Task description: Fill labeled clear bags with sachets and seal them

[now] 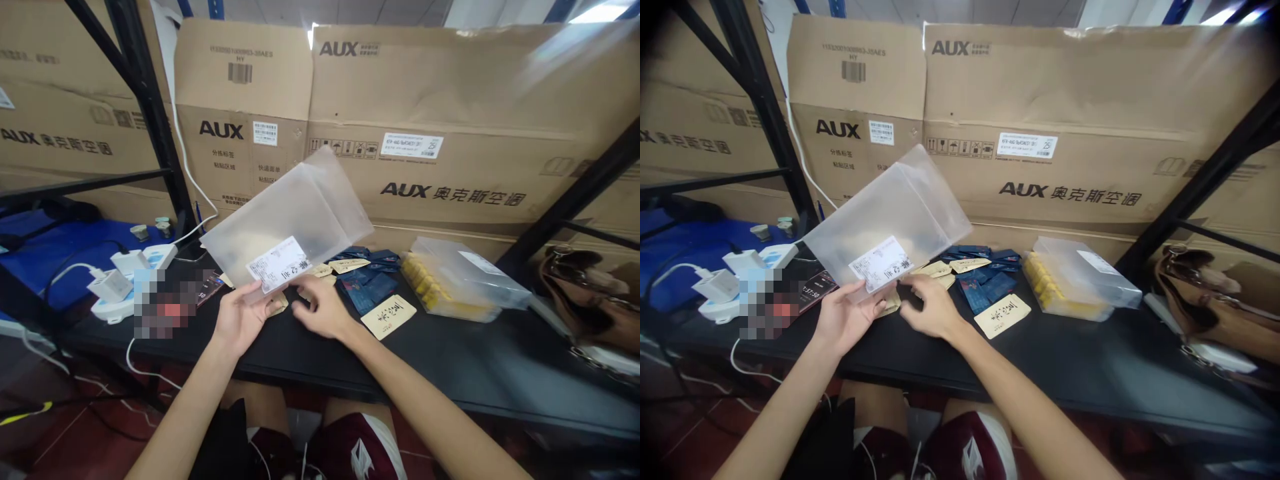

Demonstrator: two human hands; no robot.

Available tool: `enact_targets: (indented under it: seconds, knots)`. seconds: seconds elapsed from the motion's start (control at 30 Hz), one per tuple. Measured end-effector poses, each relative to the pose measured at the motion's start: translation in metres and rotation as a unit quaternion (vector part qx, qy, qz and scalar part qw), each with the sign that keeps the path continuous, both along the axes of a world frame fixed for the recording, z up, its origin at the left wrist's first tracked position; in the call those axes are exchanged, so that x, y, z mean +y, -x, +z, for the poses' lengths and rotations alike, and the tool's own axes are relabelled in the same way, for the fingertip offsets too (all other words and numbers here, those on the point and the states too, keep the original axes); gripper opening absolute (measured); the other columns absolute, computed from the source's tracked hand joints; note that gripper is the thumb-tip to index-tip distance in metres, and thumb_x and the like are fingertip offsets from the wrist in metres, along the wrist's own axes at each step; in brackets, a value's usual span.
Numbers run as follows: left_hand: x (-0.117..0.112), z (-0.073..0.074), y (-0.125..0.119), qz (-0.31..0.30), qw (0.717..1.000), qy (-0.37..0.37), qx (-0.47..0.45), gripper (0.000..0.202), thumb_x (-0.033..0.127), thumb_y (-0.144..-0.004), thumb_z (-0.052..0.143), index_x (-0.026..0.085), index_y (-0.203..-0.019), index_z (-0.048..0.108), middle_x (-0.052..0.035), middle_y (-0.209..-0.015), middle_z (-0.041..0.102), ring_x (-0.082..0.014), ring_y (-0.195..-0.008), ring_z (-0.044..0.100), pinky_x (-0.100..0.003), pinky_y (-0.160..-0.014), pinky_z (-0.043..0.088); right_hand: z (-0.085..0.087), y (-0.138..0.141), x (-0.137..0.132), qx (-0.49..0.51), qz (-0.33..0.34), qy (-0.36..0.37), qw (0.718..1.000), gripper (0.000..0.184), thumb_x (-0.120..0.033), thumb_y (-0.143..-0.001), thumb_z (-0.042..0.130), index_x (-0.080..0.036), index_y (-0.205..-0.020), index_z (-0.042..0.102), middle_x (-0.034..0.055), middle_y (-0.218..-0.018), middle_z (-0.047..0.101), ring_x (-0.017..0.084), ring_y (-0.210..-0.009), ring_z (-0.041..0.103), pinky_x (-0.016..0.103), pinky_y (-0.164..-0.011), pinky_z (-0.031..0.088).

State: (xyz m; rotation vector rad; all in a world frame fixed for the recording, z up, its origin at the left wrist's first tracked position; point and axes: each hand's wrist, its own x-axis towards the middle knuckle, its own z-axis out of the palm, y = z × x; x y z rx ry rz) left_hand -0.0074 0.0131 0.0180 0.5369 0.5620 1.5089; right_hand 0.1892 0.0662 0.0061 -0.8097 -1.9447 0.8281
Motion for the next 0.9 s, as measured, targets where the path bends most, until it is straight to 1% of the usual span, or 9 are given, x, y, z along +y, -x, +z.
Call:
enact_targets:
  seconds: [0.07, 0.13, 0.23, 0.4, 0.57, 0.63, 0.7, 0.77, 0.9]
  knots:
    - [-0.001, -0.003, -0.002, -0.02, 1.0, -0.012, 0.008, 0.05, 0.025, -0.081, 0.083, 0.018, -0.129, 0.073, -0.0144, -0.118, 0.08, -0.028, -0.099, 0.079, -0.029, -0.065, 0.066, -0.01, 0.012, -0.009, -0.136, 0.004, -0.119, 0.984, 0.046, -0.024, -0.081, 0.07, -0.02, -0.127, 0.071, 0.0158, -0.14, 0.071, 0.035, -0.129, 0.066, 0.052, -0.107, 0.058]
    - [-0.001, -0.004, -0.003, -0.034, 0.999, -0.02, 0.01, 0.045, 0.036, -0.084, 0.084, 0.018, -0.124, 0.074, -0.0147, -0.114, 0.08, -0.0257, -0.089, 0.078, -0.028, -0.061, 0.064, -0.015, 0.021, -0.013, -0.2, 0.012, -0.157, 0.967, 0.041, -0.02, -0.086, 0.068, -0.019, -0.126, 0.069, 0.0158, -0.135, 0.073, 0.035, -0.13, 0.063, 0.053, -0.11, 0.055]
    - [-0.001, -0.003, -0.001, -0.037, 0.998, -0.04, 0.016, 0.049, 0.049, -0.086, 0.084, 0.017, -0.121, 0.075, -0.0151, -0.109, 0.079, -0.023, -0.078, 0.074, -0.028, -0.054, 0.06, -0.016, 0.022, -0.01, -0.208, 0.001, -0.133, 0.969, 0.027, -0.024, -0.089, 0.073, -0.02, -0.116, 0.07, 0.0124, -0.116, 0.077, 0.034, -0.118, 0.065, 0.051, -0.102, 0.056]
    - [-0.001, 0.002, 0.005, -0.008, 0.997, -0.053, 0.057, 0.057, 0.057, -0.084, 0.086, 0.018, -0.124, 0.075, -0.0148, -0.109, 0.079, -0.0218, -0.071, 0.073, -0.028, -0.05, 0.06, -0.01, 0.007, -0.004, -0.113, -0.042, -0.044, 0.992, 0.026, -0.029, -0.08, 0.084, -0.022, -0.098, 0.066, 0.0061, -0.102, 0.073, 0.027, -0.099, 0.068, 0.043, -0.091, 0.056]
    - [0.0, 0.0, 0.013, 0.1, 0.983, -0.074, 0.136, 0.049, 0.05, -0.082, 0.086, 0.016, -0.116, 0.077, -0.0135, -0.107, 0.08, -0.0238, -0.074, 0.074, -0.03, -0.052, 0.062, -0.009, 0.005, -0.005, -0.075, -0.084, 0.044, 0.993, 0.039, -0.033, -0.076, 0.083, -0.022, -0.111, 0.07, 0.005, -0.099, 0.073, 0.023, -0.084, 0.068, 0.039, -0.076, 0.057]
    - [0.001, -0.001, 0.017, 0.16, 0.973, -0.083, 0.146, 0.045, 0.048, -0.08, 0.085, 0.015, -0.11, 0.078, -0.0121, -0.104, 0.08, -0.0235, -0.074, 0.073, -0.03, -0.052, 0.061, -0.007, 0.004, 0.002, 0.009, -0.09, 0.087, 0.992, 0.036, -0.033, -0.074, 0.083, -0.021, -0.106, 0.073, 0.0043, -0.095, 0.075, 0.023, -0.08, 0.068, 0.037, -0.071, 0.058]
    - [0.003, -0.001, 0.022, 0.203, 0.965, -0.087, 0.141, 0.047, 0.05, -0.077, 0.084, 0.015, -0.108, 0.077, -0.0097, -0.099, 0.079, -0.0212, -0.068, 0.071, -0.029, -0.049, 0.056, 0.0, -0.006, 0.014, 0.144, -0.092, 0.138, 0.976, 0.031, -0.032, -0.07, 0.084, -0.021, -0.097, 0.073, 0.0036, -0.088, 0.075, 0.023, -0.077, 0.07, 0.036, -0.066, 0.061]
    - [0.004, -0.001, 0.027, 0.218, 0.963, -0.076, 0.139, 0.052, 0.054, -0.075, 0.082, 0.016, -0.11, 0.076, -0.0075, -0.094, 0.077, -0.0187, -0.06, 0.067, -0.027, -0.044, 0.051, 0.011, -0.024, 0.029, 0.258, -0.112, 0.164, 0.946, 0.031, -0.032, -0.068, 0.083, -0.021, -0.096, 0.072, 0.0024, -0.088, 0.074, 0.022, -0.079, 0.071, 0.035, -0.066, 0.064]
    - [0.007, -0.004, 0.036, 0.223, 0.957, -0.03, 0.181, 0.054, 0.052, -0.071, 0.085, 0.016, -0.11, 0.073, -0.0048, -0.091, 0.075, -0.0175, -0.059, 0.066, -0.025, -0.043, 0.047, 0.036, -0.068, 0.048, 0.446, -0.15, 0.14, 0.871, 0.043, -0.025, -0.062, 0.082, -0.025, -0.102, 0.066, -0.0026, -0.092, 0.072, 0.017, -0.082, 0.069, 0.031, -0.073, 0.064]
